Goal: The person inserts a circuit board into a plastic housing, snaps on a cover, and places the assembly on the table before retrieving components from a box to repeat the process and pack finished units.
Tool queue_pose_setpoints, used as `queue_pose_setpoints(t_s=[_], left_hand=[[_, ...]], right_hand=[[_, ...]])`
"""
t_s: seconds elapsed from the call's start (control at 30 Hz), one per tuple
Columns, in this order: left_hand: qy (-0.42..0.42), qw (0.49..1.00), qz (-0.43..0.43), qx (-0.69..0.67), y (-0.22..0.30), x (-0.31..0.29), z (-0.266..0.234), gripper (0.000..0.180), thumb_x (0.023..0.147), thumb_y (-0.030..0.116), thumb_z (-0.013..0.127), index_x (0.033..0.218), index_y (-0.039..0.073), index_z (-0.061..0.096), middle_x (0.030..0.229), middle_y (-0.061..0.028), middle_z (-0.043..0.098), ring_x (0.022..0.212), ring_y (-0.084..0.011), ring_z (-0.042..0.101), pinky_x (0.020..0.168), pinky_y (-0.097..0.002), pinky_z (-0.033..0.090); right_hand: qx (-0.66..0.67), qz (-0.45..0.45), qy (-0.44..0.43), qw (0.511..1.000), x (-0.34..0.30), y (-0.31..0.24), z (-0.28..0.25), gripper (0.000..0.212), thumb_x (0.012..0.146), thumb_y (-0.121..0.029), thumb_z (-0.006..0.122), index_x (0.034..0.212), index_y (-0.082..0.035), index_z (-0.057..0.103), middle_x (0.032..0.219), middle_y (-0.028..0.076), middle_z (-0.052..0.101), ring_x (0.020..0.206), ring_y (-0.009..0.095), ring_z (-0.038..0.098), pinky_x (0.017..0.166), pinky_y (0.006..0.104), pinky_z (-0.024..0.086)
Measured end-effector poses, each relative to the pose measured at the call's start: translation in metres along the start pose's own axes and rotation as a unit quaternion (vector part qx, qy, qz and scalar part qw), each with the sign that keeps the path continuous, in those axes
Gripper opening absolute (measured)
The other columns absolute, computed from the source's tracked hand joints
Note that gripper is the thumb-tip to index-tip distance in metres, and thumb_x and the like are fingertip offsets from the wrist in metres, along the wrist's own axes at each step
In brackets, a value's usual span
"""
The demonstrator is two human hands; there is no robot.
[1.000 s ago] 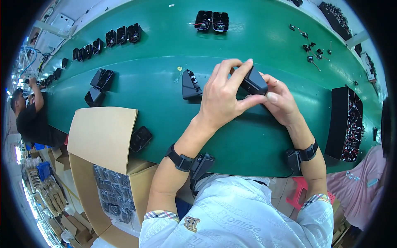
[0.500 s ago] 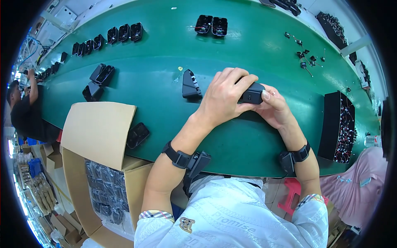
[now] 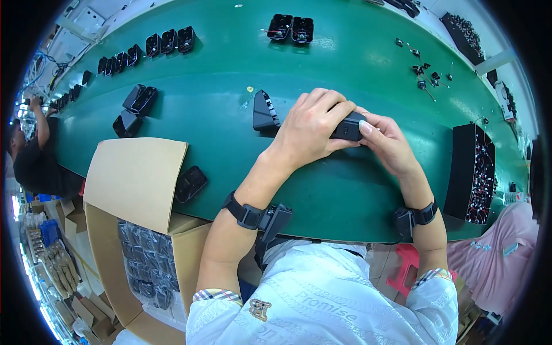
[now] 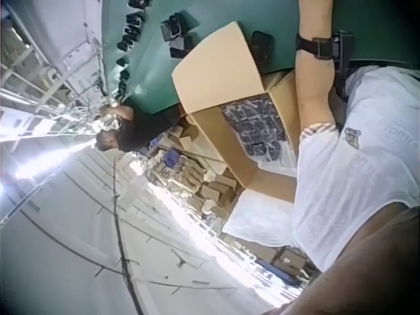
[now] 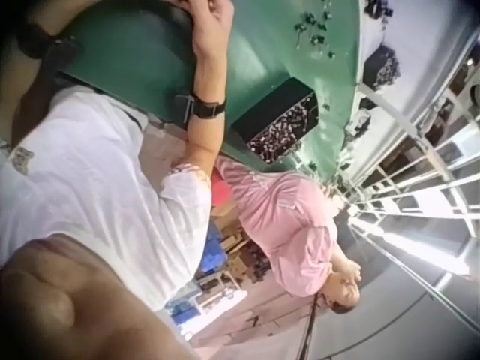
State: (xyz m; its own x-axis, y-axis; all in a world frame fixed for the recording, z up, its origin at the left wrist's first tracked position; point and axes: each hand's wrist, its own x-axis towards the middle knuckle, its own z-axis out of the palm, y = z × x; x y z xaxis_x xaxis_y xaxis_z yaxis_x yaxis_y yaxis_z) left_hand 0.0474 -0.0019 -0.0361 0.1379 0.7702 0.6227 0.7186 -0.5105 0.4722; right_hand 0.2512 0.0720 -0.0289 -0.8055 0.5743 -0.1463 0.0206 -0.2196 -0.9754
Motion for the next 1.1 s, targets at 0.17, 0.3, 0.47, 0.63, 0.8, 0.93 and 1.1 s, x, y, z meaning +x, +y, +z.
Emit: queue_pose_setpoints(t_s=[0.17, 0.3, 0.47, 0.63, 0.8, 0.93, 1.1], left_hand=[[-0.018, 1.000, -0.004, -0.016, -0.001, -0.002, 0.005, 0.055, 0.065, 0.030, 0.089, 0.112, 0.009, 0.068, 0.111, -0.0073, 0.063, 0.108, -0.0290, 0.059, 0.089, -0.0417, 0.049], [0.017, 1.000, 0.012, -0.023, 0.000, 0.000, 0.004, 0.055, 0.064, 0.031, 0.089, 0.111, 0.009, 0.070, 0.110, -0.0076, 0.064, 0.109, -0.0310, 0.059, 0.094, -0.0439, 0.047], [0.012, 1.000, 0.020, 0.002, 0.000, 0.000, 0.004, 0.062, 0.066, 0.038, 0.088, 0.118, 0.011, 0.067, 0.119, -0.0082, 0.060, 0.118, -0.0336, 0.054, 0.101, -0.0461, 0.042], [0.061, 0.998, 0.001, 0.025, 0.003, 0.006, -0.009, 0.076, 0.070, 0.046, 0.085, 0.131, 0.010, 0.057, 0.126, -0.0114, 0.054, 0.123, -0.0337, 0.048, 0.101, -0.0471, 0.039], [0.194, 0.973, -0.011, 0.126, -0.018, 0.008, -0.040, 0.052, 0.082, 0.034, 0.076, 0.123, 0.007, 0.060, 0.121, -0.0127, 0.058, 0.118, -0.0331, 0.053, 0.100, -0.0459, 0.040], [0.205, 0.952, -0.136, 0.183, -0.037, -0.001, -0.067, 0.040, 0.085, 0.030, 0.072, 0.115, 0.005, 0.063, 0.115, -0.0142, 0.061, 0.112, -0.0338, 0.056, 0.096, -0.0461, 0.043], [0.035, 0.960, -0.236, 0.149, -0.034, -0.006, -0.083, 0.063, 0.081, 0.045, 0.079, 0.124, 0.003, 0.061, 0.123, -0.0186, 0.061, 0.115, -0.0361, 0.057, 0.099, -0.0459, 0.046]], right_hand=[[0.086, 0.004, -0.021, 0.996, 0.000, 0.007, -0.003, 0.054, 0.100, -0.029, 0.061, 0.137, 0.008, 0.051, 0.128, 0.012, 0.061, 0.115, 0.017, 0.061, 0.099, 0.0340, 0.049], [0.186, -0.011, -0.039, 0.982, 0.002, 0.005, 0.007, 0.043, 0.099, -0.027, 0.063, 0.127, 0.004, 0.059, 0.120, 0.010, 0.065, 0.106, 0.015, 0.064, 0.093, 0.0321, 0.051], [0.220, 0.001, -0.051, 0.974, 0.005, 0.008, 0.003, 0.042, 0.098, -0.028, 0.065, 0.124, 0.004, 0.060, 0.121, 0.012, 0.065, 0.107, 0.017, 0.065, 0.094, 0.0335, 0.052], [0.118, -0.060, 0.005, 0.991, 0.021, -0.014, 0.005, 0.031, 0.091, -0.024, 0.073, 0.107, 0.001, 0.067, 0.130, 0.016, 0.063, 0.107, 0.022, 0.066, 0.095, 0.0349, 0.051], [-0.586, -0.297, 0.110, 0.746, 0.091, -0.065, -0.017, 0.029, 0.077, -0.021, 0.083, 0.081, -0.002, 0.062, 0.140, 0.017, 0.057, 0.118, 0.038, 0.059, 0.100, 0.0416, 0.047], [-0.688, -0.259, 0.069, 0.674, 0.154, -0.060, -0.052, 0.033, 0.075, -0.029, 0.084, 0.079, -0.002, 0.065, 0.138, 0.016, 0.058, 0.116, 0.036, 0.059, 0.096, 0.0440, 0.049], [-0.725, -0.231, 0.085, 0.643, 0.182, -0.062, -0.073, 0.036, 0.073, -0.036, 0.085, 0.079, -0.005, 0.068, 0.137, 0.015, 0.058, 0.116, 0.035, 0.058, 0.096, 0.0439, 0.048]])
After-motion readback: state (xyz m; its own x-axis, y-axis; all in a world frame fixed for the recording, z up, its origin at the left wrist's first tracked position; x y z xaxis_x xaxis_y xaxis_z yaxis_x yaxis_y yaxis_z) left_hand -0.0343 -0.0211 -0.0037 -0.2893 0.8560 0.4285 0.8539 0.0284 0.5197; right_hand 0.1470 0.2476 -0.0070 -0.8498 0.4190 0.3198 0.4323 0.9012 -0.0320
